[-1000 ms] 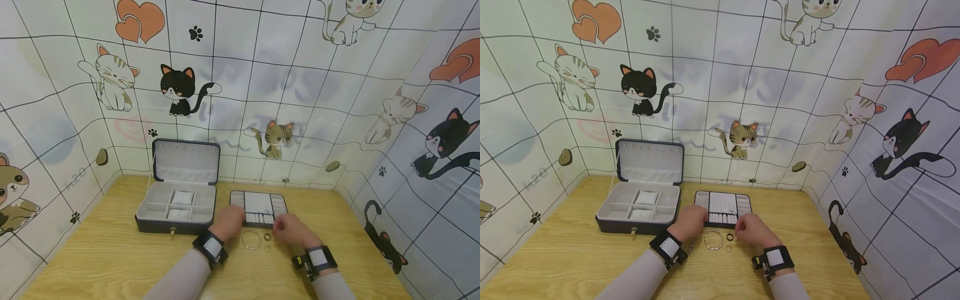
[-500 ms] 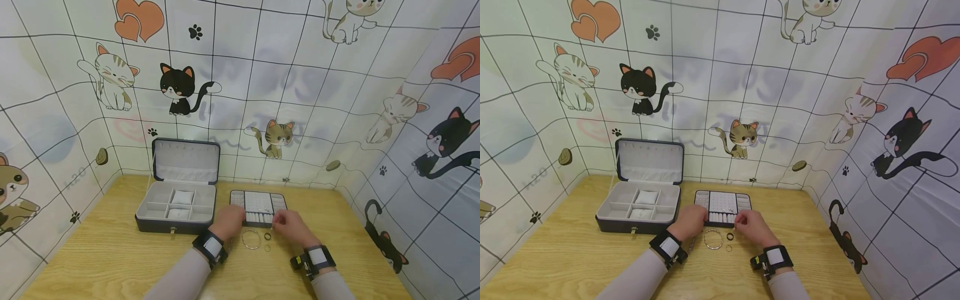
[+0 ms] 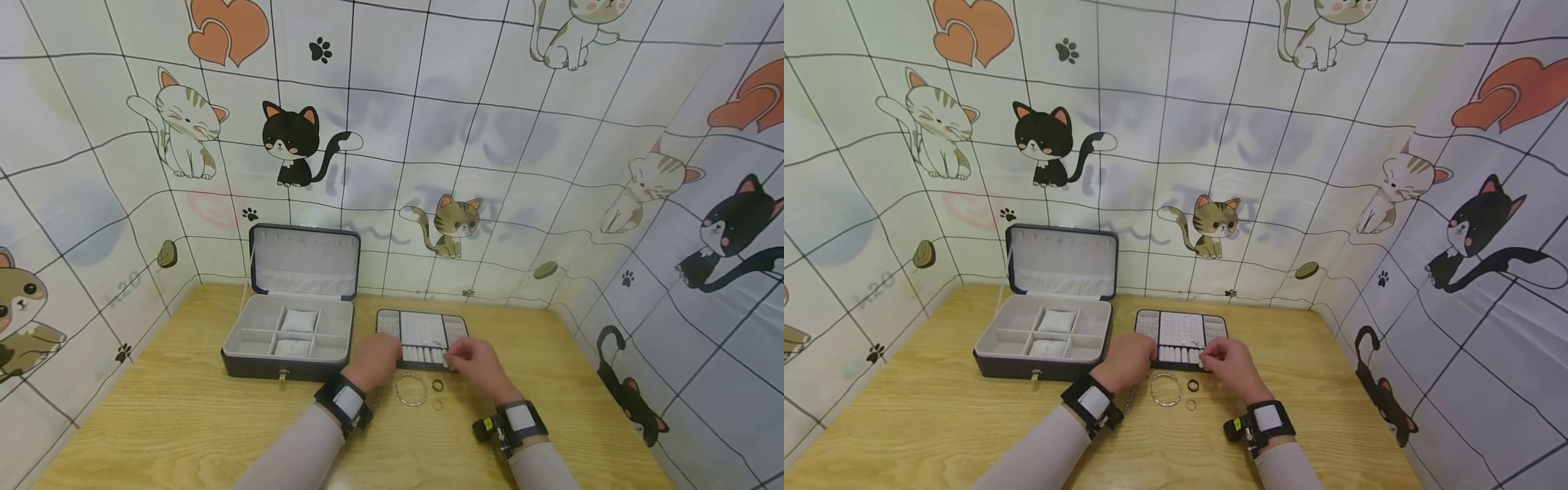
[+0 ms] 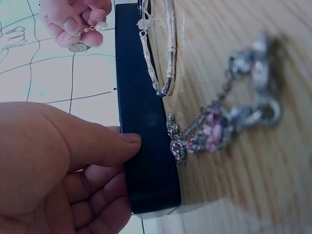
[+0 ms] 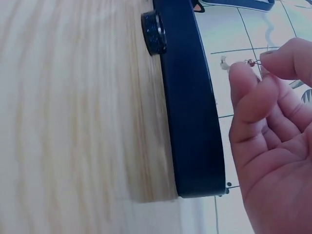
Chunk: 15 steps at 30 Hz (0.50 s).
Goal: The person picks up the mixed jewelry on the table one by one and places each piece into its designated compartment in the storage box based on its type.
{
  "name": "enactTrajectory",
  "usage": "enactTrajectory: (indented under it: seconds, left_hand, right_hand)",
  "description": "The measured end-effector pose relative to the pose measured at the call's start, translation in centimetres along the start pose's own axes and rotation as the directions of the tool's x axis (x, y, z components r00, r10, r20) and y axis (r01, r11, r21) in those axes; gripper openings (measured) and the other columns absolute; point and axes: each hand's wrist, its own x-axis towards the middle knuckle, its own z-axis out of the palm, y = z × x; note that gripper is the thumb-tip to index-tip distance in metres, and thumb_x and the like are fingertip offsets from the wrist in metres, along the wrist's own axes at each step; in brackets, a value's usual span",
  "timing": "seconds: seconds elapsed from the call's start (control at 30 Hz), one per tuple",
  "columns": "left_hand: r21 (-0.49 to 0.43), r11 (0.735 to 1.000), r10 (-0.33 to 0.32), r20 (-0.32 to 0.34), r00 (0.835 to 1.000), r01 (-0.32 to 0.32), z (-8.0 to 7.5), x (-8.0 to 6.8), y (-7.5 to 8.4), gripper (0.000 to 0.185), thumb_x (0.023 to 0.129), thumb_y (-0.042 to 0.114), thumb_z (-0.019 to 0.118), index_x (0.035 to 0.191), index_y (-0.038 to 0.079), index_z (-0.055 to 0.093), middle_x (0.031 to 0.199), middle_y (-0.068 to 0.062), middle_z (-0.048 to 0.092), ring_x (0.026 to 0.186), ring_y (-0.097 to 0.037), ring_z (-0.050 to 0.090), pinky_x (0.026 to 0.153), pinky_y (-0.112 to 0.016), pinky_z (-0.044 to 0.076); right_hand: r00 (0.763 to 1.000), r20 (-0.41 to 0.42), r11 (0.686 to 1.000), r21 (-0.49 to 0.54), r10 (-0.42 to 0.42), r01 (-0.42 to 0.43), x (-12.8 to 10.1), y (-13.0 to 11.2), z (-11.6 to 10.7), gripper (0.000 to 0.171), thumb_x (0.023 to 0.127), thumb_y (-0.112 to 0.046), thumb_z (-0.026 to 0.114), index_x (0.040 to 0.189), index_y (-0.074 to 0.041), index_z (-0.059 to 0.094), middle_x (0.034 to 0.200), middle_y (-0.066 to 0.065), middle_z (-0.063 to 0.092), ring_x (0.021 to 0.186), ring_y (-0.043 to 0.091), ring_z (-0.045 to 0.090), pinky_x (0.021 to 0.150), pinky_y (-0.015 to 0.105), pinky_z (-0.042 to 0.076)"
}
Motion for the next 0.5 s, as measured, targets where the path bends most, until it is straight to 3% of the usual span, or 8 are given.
enactTrajectory:
  seconds: [0.2,0.5]
  left_hand:
    - [-0.007,1.0,0.023,-0.017,1.0,-0.023,0.0,0.1,0.2,0.019,0.084,0.005,0.078,0.07,0.017,0.073,0.067,0.004,0.061,0.061,-0.014,0.049,0.054,-0.03,0.039]
    - [-0.023,1.0,0.0,0.001,1.0,0.0,-0.1,0.0,-0.1,0.022,0.08,0.003,0.08,0.068,0.018,0.069,0.066,0.005,0.059,0.061,-0.014,0.049,0.053,-0.03,0.038]
  right_hand:
    - [0.998,0.013,0.99,0.122,0.063,-0.064,0.2,0.5,-0.3,0.01,0.092,-0.006,0.077,0.09,-0.006,0.068,0.082,0.006,0.074,0.075,0.019,0.07,0.068,0.03,0.058]
    - [0.999,-0.002,0.97,0.241,0.046,-0.044,0.0,1.0,-1.2,0.007,0.093,-0.004,0.074,0.093,-0.004,0.068,0.086,0.005,0.072,0.077,0.016,0.066,0.069,0.028,0.056]
